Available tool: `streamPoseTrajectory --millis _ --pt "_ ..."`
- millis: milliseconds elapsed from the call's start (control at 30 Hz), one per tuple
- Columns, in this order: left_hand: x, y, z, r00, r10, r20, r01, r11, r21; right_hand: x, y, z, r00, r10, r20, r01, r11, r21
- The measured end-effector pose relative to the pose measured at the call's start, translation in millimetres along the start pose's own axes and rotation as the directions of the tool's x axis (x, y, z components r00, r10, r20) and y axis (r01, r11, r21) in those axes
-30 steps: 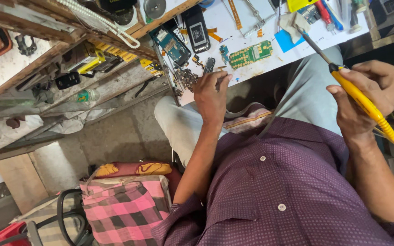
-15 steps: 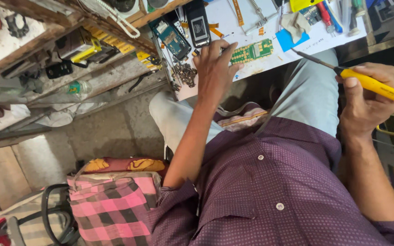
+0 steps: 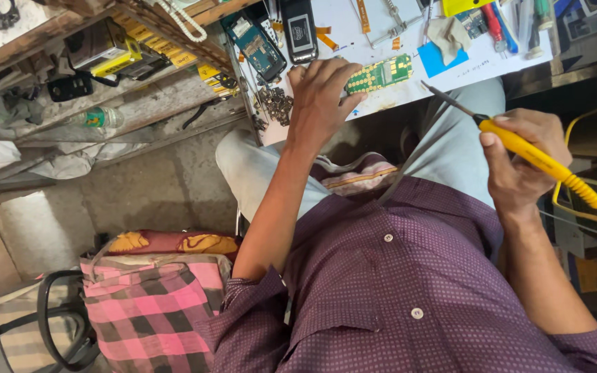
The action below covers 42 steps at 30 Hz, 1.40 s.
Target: The person sits at a cluttered repair workbench and solders a green circuit board using a yellow soldering iron, holding the board steady with the other hand and repositioning it between soldering passes. Near the end they lift the board under a magnifying lamp to view it closely and continue working on it.
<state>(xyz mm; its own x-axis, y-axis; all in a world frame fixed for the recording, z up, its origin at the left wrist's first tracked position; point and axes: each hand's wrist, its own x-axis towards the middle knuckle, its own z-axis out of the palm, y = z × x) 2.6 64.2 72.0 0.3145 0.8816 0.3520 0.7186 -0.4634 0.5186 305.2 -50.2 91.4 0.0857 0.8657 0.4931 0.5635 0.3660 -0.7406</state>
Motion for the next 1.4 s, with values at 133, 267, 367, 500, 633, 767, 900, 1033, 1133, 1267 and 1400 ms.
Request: streamPoseTrajectory --millis 133,267,367,500,633,767,900,1033,1133,1267,1400 --pt "-4 2 1 0.998 0.024 -0.054 -0.023 1.000 0.008 -1 0 3 0.996 -0.074 0.048 0.077 0.995 -0.060" --pt "-6 1 1 0.996 0.047 -0.073 -0.046 0.999 0.021 1 -3 8 0.991 -0.115 0.073 0.118 0.992 -0.048" --pt "-7 0 1 0.995 0.062 -0.075 -0.060 0.998 0.018 3 -6 10 0.990 -0.110 0.093 0.114 0.993 -0.037" --pt "-7 -1 2 0.994 0.073 -0.087 -0.072 0.997 0.018 8 -7 12 0.986 -0.124 0.116 0.130 0.991 -0.045" --pt "-7 0 3 0.994 0.064 -0.085 -0.063 0.998 0.019 10 -7 15 0.984 -0.126 0.126 0.130 0.991 -0.029" --pt "-8 0 3 0.994 0.066 -0.090 -0.065 0.998 0.018 11 -7 16 0.984 -0.119 0.130 0.123 0.992 -0.021" --pt "-8 1 2 0.993 0.066 -0.094 -0.065 0.998 0.021 12 -7 16 0.984 -0.121 0.129 0.125 0.992 -0.024" --pt "-9 2 2 0.994 0.058 -0.097 -0.056 0.998 0.014 11 -8 16 0.985 -0.107 0.136 0.111 0.993 -0.029" --pt "-8 2 2 0.992 0.068 -0.108 -0.067 0.998 0.015 11 -8 16 0.986 -0.097 0.133 0.102 0.994 -0.029" --pt "-8 3 1 0.994 0.056 -0.095 -0.055 0.998 0.016 11 -7 15 0.985 -0.107 0.135 0.113 0.993 -0.037" --pt "-8 4 1 0.995 0.049 -0.093 -0.047 0.999 0.015 12 -7 16 0.984 -0.115 0.137 0.120 0.992 -0.030"
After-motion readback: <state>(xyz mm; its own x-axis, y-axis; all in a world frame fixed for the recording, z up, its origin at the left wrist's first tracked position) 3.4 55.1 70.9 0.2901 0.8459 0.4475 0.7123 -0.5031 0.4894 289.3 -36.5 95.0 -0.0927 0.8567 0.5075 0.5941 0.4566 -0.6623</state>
